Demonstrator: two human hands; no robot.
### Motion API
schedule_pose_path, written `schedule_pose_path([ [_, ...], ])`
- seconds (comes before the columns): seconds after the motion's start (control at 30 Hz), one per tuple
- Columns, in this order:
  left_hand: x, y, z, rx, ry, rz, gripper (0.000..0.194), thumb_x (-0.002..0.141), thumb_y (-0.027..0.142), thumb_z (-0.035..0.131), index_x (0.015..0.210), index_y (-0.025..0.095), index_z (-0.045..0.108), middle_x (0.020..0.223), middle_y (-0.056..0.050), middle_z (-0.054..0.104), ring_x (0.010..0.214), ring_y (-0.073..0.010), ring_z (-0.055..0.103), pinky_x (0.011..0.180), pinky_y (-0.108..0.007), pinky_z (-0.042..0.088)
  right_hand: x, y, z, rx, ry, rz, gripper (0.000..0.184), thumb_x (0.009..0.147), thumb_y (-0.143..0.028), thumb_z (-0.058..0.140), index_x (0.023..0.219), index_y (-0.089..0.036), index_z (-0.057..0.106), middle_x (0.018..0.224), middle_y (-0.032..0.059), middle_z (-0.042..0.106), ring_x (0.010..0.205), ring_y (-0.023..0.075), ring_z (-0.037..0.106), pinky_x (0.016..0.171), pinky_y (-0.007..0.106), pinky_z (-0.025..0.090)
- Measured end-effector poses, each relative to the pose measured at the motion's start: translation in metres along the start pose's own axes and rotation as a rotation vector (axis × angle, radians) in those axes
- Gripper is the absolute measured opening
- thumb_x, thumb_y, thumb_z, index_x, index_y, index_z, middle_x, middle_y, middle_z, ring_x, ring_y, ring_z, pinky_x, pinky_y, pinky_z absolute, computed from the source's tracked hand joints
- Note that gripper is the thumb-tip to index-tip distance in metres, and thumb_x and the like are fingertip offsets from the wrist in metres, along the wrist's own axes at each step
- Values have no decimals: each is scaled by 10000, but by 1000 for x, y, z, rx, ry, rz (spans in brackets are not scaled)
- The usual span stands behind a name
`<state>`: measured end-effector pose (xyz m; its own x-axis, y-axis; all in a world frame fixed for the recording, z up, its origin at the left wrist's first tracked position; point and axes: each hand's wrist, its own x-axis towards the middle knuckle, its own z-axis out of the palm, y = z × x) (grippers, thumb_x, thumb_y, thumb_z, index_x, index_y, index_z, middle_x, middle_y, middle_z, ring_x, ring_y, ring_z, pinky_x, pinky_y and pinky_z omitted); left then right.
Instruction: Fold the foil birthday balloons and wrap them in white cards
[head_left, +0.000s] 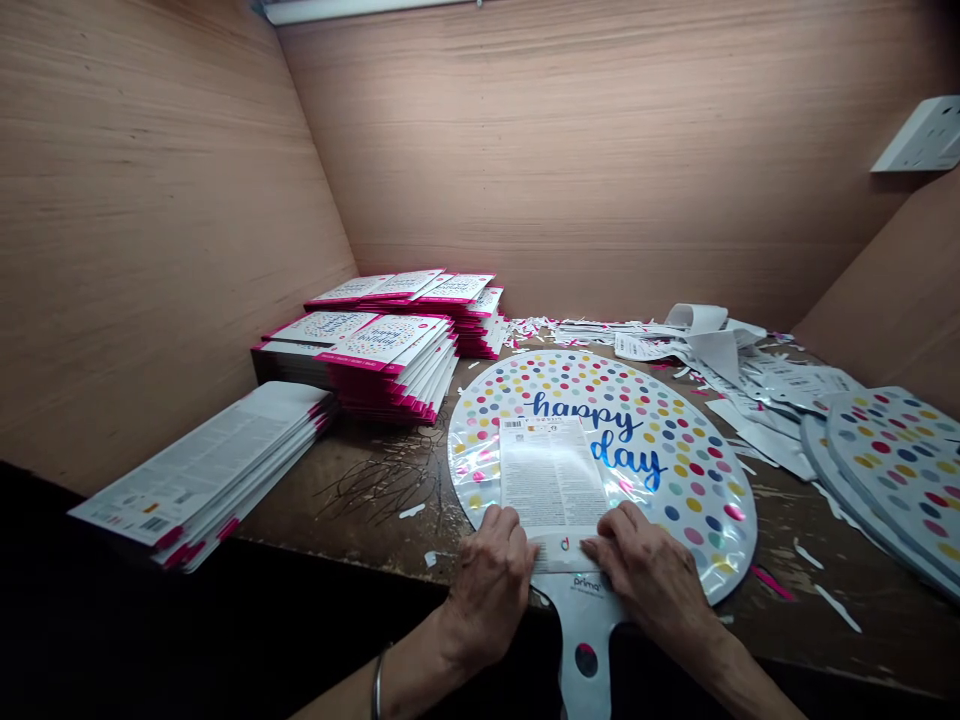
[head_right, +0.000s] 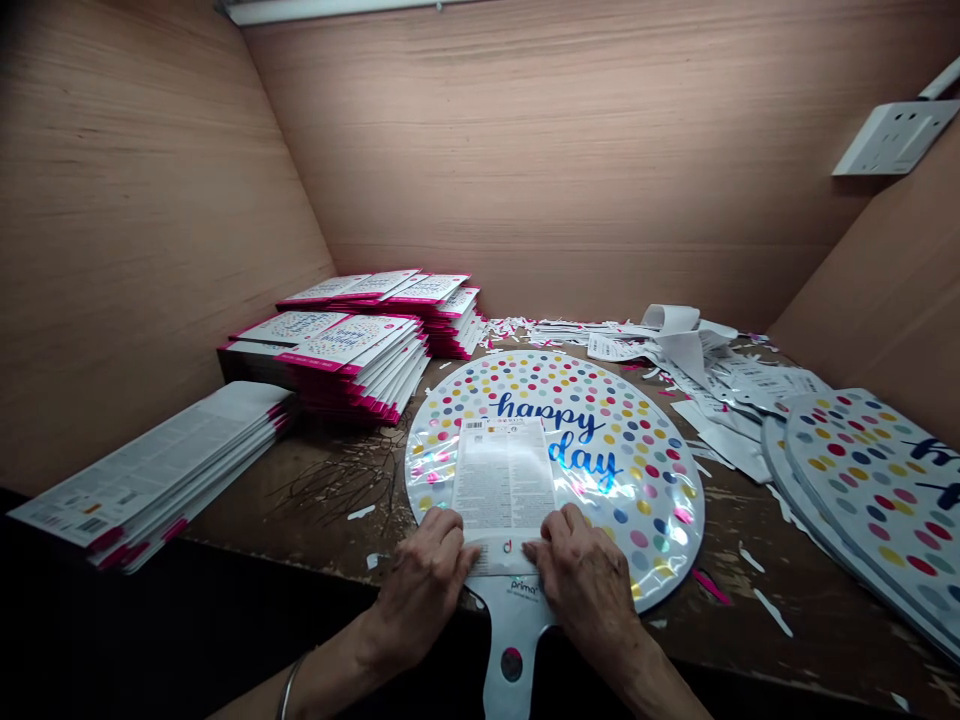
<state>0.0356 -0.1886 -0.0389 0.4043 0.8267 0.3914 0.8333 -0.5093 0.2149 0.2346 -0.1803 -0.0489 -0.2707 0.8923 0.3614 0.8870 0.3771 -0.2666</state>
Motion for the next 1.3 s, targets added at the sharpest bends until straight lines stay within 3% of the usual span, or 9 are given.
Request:
schedule_pose_path([
  [0.13,-3,-5,3,58,48,219,251,904,101,355,1038,59,563,1173,-173,562,1147,-287,491,890,-489,478,1,-3,2,-68,96,-89,172,889,-246,441,791,-192,572,893,84,574,810,242,527,699,382,414],
  [0.27,-30,-14,1,65,-39,415,537,896,437,452,1229,16,455,1264,-212,498,1240,-338,392,933,-531,438,-19,-9,-4,30,126,-291,219,918,-222,398,869,-173,606,858,77,604,785,205,557,689,331,451],
  [0.43,-50,-13,-9,58,142,587,324,891,69,315,1106,10,551,1127,-199,595,1192,-334,450,945,-541,404,-41,-18,-10,-23,317,-620,231,900,-238,441,1003,-143,624,859,76,669,818,202,612,836,372,470],
  [0.6,-3,10,-62,-272,193,462,253,906,159,354,864,92,594,796,-108,661,829,-195,620,867,-391,466,-22,-23,-43,18,376,-617,330,856,-82,361,1119,-102,558,894,115,672,889,221,621,818,352,499],
  [0.7,38,26,-104,-443,194,323,271,889,209,437,691,116,596,584,-31,578,575,-121,545,633,-241,452,7,-27,-85,65,419,-601,400,797,-14,407,1184,-78,486,899,127,659,837,219,625,760,336,505],
  [0.83,81,39,-144,-605,84,21,245,836,232,522,655,114,640,520,18,518,509,-90,477,508,-182,345,45,-35,-132,63,435,-543,323,808,-37,414,1089,-157,520,880,91,650,742,183,629,653,272,496],
  [0.93,99,42,-151,-762,-52,-120,260,813,278,525,711,97,681,559,8,548,540,-103,492,505,-182,342,64,-41,-139,30,347,-471,309,792,-56,356,1024,-159,532,887,95,638,708,188,620,603,280,466],
  [1.1,108,35,-136,-877,-101,-274,242,738,259,551,635,81,678,561,2,542,545,-95,461,507,-185,334,85,-45,-118,-7,137,-303,211,696,-83,392,823,-169,537,745,53,597,533,159,507,473,265,307],
  [1.3,94,12,-127,-1076,-284,-478,320,582,377,693,705,82,705,589,-12,584,534,-113,488,498,-207,355,100,-28,-116,811,-595,-152,108,728,-217,485,654,-164,542,606,-22,446,604,123,417,556,233,327],
])
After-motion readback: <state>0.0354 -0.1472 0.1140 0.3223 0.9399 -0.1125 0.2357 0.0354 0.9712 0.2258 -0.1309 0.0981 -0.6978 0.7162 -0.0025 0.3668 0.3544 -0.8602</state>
